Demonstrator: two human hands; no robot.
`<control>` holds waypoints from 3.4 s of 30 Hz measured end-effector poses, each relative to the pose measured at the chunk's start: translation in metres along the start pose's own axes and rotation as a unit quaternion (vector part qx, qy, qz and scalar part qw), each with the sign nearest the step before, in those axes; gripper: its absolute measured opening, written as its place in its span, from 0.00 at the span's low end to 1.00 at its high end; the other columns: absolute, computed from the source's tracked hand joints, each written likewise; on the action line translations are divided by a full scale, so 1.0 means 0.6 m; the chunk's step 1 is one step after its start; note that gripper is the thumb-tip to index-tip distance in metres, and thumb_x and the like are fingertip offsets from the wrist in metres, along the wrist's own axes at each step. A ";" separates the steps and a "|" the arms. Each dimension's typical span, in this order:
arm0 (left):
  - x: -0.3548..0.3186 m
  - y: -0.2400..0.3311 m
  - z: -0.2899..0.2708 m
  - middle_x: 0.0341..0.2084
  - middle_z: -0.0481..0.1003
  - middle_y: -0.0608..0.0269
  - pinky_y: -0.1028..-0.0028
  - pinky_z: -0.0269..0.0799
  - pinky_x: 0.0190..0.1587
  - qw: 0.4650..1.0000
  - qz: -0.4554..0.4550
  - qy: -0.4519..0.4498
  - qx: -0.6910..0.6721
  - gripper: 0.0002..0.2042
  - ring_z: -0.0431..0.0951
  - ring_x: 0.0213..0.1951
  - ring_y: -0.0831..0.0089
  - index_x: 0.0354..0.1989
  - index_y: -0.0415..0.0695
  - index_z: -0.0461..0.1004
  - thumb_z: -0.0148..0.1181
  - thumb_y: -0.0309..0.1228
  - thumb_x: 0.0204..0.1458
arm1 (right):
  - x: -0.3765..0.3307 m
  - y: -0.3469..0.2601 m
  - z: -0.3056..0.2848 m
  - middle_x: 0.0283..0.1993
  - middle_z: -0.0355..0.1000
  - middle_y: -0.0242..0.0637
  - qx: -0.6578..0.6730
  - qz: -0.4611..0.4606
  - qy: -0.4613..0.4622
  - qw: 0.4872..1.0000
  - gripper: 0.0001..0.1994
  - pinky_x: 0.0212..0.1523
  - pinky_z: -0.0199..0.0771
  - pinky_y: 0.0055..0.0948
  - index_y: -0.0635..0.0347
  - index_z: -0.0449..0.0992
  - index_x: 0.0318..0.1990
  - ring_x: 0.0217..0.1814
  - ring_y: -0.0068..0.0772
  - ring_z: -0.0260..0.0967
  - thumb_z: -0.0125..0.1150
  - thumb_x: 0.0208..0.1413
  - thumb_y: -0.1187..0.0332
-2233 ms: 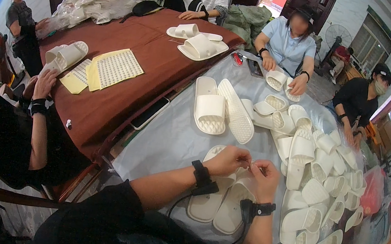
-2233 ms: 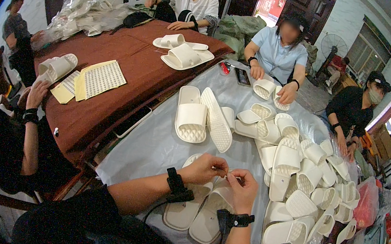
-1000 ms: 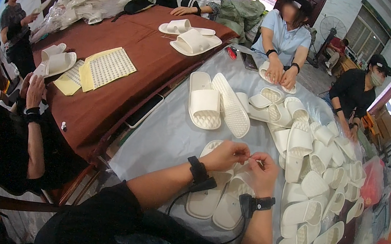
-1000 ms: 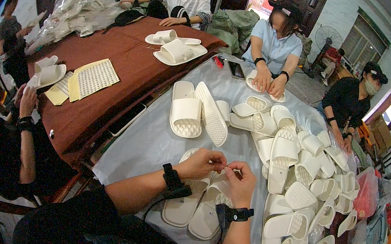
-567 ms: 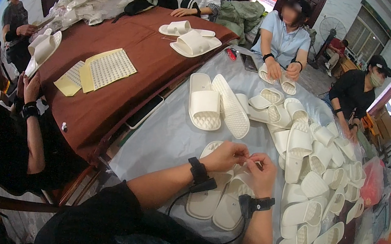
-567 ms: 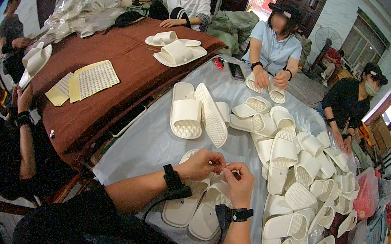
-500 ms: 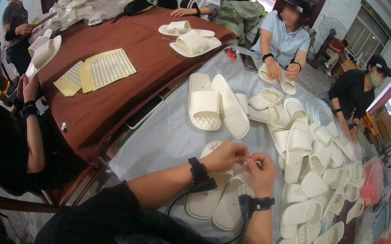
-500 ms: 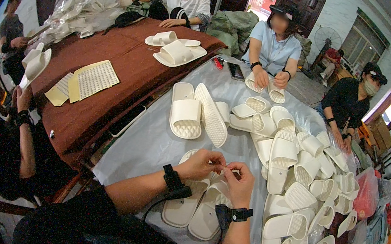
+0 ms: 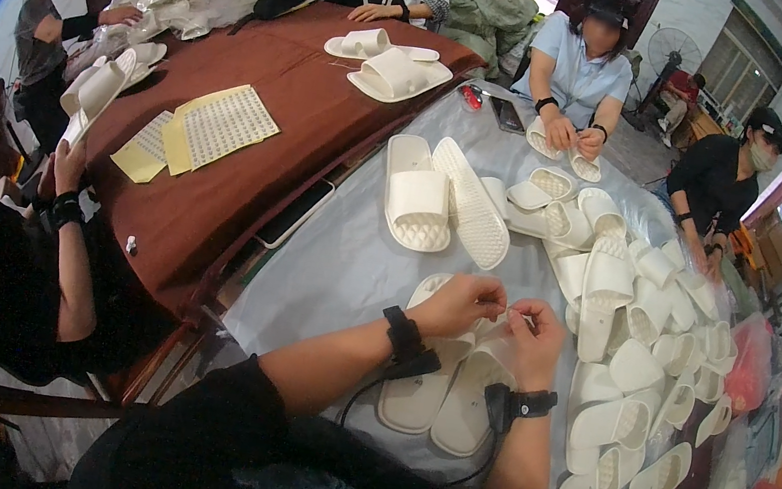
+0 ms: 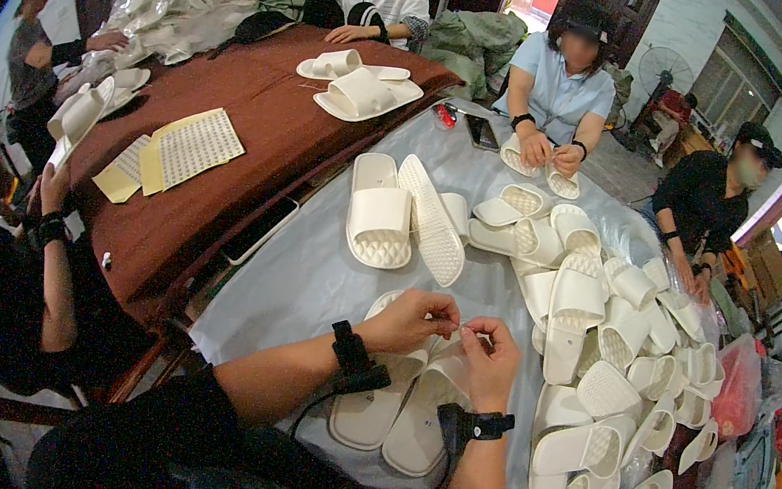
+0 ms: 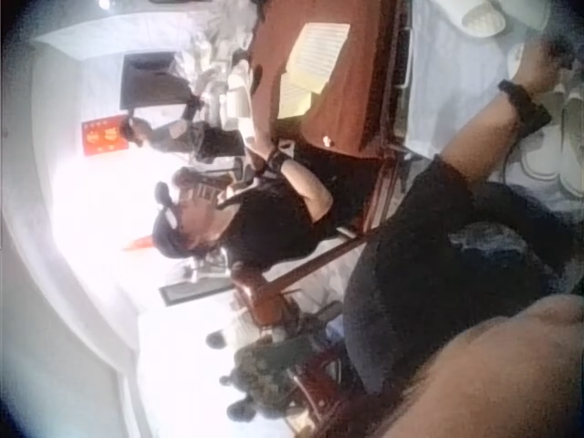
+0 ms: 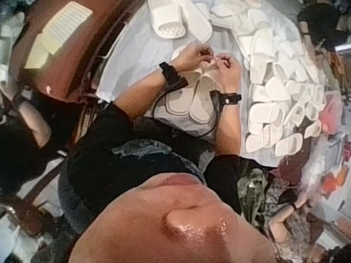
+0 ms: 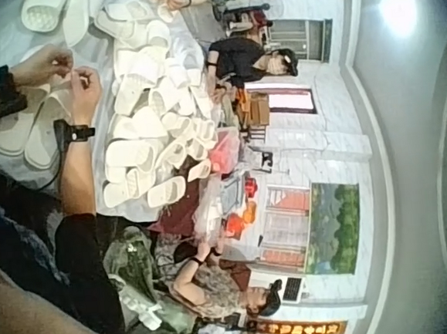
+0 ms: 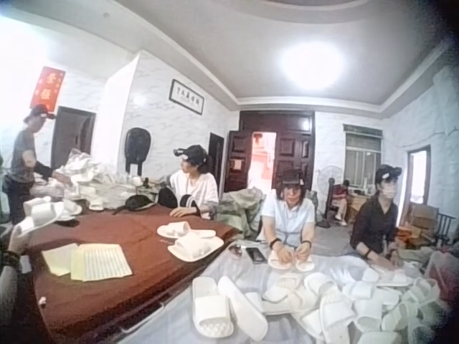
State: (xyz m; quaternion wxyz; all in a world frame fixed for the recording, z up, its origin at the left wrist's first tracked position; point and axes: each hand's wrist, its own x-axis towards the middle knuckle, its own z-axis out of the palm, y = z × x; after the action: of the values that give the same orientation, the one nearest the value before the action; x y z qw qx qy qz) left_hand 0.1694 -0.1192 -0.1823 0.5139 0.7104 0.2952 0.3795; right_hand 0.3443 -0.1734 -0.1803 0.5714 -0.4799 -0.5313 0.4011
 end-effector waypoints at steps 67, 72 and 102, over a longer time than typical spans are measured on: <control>0.001 0.049 0.011 0.40 0.78 0.62 0.72 0.72 0.46 0.971 0.118 0.208 0.006 0.10 0.76 0.42 0.71 0.46 0.41 0.76 0.56 0.21 0.56 | -0.184 -0.124 0.024 0.54 0.63 0.54 -0.510 -0.126 -0.043 0.850 0.30 0.61 0.56 0.50 0.68 0.68 0.54 0.61 0.58 0.58 0.70 0.47 0.58; -0.029 0.103 -0.081 0.38 0.79 0.62 0.72 0.71 0.47 0.954 0.181 0.205 0.123 0.08 0.77 0.41 0.72 0.43 0.38 0.76 0.57 0.20 0.55 | -0.141 -0.177 -0.112 0.45 0.67 0.53 -0.560 -0.237 0.132 0.783 0.27 0.48 0.65 0.46 0.71 0.67 0.53 0.48 0.56 0.65 0.69 0.48 0.66; -0.146 0.157 0.107 0.30 0.77 0.55 0.67 0.74 0.39 0.986 0.155 -0.042 0.049 0.05 0.79 0.35 0.62 0.35 0.38 0.77 0.63 0.22 0.50 | -0.197 -0.110 -0.119 0.46 0.77 0.49 -0.366 0.038 0.052 0.928 0.20 0.52 0.71 0.33 0.67 0.75 0.54 0.47 0.42 0.75 0.64 0.52 0.75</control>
State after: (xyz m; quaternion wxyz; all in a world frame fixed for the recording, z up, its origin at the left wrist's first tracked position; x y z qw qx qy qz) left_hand 0.1792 -0.2509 -0.1249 0.4252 0.7872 0.1781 0.4096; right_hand 0.3986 -0.3110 -0.1407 0.3674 -0.6958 -0.5919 0.1749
